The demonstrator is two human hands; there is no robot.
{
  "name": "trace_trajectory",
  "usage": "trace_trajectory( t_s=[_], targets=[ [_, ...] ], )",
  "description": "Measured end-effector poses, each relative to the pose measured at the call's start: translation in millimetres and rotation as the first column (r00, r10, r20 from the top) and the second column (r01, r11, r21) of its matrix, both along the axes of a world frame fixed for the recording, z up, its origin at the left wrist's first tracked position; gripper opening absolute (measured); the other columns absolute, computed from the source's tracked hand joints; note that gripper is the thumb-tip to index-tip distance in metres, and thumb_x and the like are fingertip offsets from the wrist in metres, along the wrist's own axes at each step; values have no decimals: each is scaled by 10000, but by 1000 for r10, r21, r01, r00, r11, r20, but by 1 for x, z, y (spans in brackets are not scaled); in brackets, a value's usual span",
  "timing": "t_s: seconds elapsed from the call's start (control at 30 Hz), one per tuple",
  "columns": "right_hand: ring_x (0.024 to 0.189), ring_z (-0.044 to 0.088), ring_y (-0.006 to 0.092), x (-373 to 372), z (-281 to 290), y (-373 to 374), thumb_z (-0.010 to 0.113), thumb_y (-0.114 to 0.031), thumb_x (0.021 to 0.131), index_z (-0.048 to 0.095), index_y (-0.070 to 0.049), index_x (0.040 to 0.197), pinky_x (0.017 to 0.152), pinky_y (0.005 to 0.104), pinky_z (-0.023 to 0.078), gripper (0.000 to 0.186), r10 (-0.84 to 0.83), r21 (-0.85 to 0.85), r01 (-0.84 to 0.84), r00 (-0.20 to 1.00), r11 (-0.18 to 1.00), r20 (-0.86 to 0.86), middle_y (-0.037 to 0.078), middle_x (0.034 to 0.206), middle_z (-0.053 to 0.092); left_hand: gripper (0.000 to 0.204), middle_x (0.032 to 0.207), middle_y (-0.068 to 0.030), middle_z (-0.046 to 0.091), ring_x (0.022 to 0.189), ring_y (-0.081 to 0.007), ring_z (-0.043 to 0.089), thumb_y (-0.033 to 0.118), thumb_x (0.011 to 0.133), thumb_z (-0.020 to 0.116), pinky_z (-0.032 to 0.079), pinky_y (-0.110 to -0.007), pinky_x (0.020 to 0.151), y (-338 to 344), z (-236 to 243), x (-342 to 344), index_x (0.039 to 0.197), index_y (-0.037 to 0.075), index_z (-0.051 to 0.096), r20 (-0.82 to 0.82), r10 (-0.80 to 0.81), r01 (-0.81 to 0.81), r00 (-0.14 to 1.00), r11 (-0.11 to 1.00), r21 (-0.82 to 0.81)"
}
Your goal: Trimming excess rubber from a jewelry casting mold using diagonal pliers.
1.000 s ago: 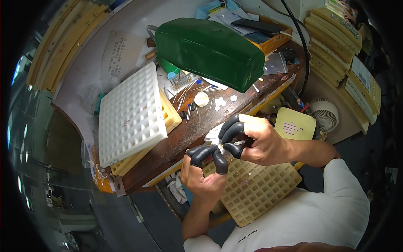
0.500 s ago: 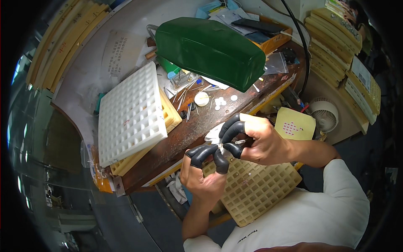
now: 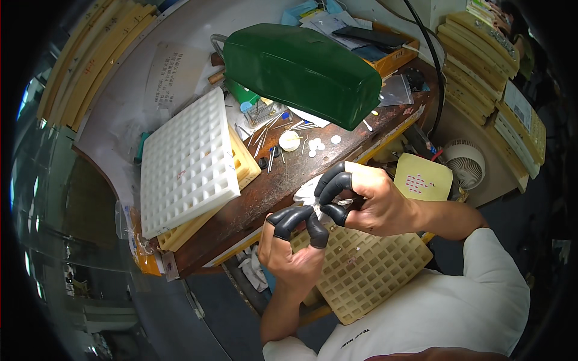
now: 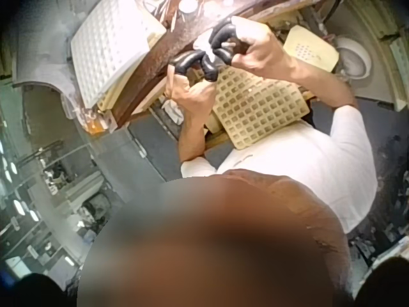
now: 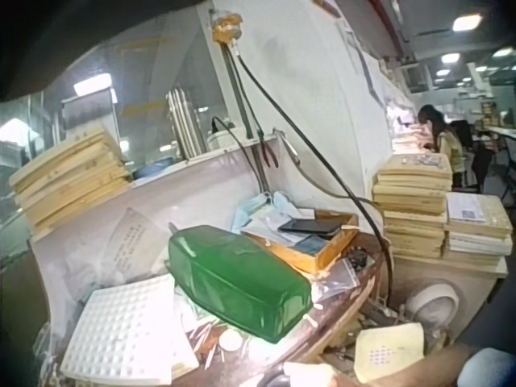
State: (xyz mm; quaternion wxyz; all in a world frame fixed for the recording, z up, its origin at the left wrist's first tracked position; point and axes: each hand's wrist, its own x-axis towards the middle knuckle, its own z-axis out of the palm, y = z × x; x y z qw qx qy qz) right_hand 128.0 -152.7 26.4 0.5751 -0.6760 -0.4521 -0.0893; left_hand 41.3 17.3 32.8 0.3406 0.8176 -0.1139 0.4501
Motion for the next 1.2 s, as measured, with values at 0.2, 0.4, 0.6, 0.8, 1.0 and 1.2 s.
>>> trace_trajectory(
  t_s=[0.2, 0.4, 0.6, 0.8, 1.0, 1.2],
  targets=[
    [632, 554, 183, 0, -2, 0, 706, 27, 698, 657, 16, 944, 558, 332, 454, 251, -4, -6, 4, 1000, 1000, 0, 86, 766, 554, 206, 852, -121, 678, 704, -237, 659, -60, 735, 742, 531, -314, 632, 0, 0, -1, 923, -3, 680, -5, -2, 2, 1000, 1000, -7],
    [634, 555, 170, -4, 3, 0, 700, 26, 697, 663, 17, 1000, 552, 319, 450, 305, 9, 8, -9, 1000, 1000, 1, 78, 778, 560, 199, 850, -123, 674, 702, -240, 656, -53, 740, 739, 529, -315, 631, 0, -1, -1, 923, -5, 679, -7, -19, 18, 1000, 1000, -17],
    [678, 583, 115, -16, 15, -9, 726, 57, 764, 703, 12, 1004, 566, 266, 452, 245, 33, -45, -39, 992, 998, -126, 62, 880, 659, 186, 834, -115, 664, 694, -229, 652, -31, 744, 740, 518, -304, 622, 0, -1, -6, 917, -1, 678, -43, -75, 73, 996, 995, -62],
    [660, 546, 76, -17, 17, -18, 752, 4, 805, 700, 22, 1018, 551, 254, 425, 219, 117, -14, -120, 983, 993, -140, 40, 806, 631, 173, 820, -105, 663, 690, -210, 652, -26, 752, 743, 515, -294, 631, -6, -4, -10, 910, -1, 678, -78, -146, 131, 986, 977, -168],
    [723, 461, 26, -21, 28, -24, 701, -126, 879, 627, -7, 927, 596, 248, 395, 147, 213, 47, -252, 687, 967, -695, -39, 786, 582, 202, 863, -123, 686, 719, -218, 669, -66, 764, 746, 525, -297, 660, -10, 1, -9, 953, -14, 700, -101, -178, 161, 979, 974, -162],
    [691, 437, 21, -16, 19, -28, 699, -163, 891, 617, -25, 918, 571, 232, 358, 162, 216, 78, -262, 552, 962, -805, -35, 759, 564, 236, 892, -136, 692, 752, -233, 682, -82, 769, 735, 533, -305, 690, -12, 3, -9, 996, -19, 717, -122, -179, 164, 976, 979, -122]
  ],
)
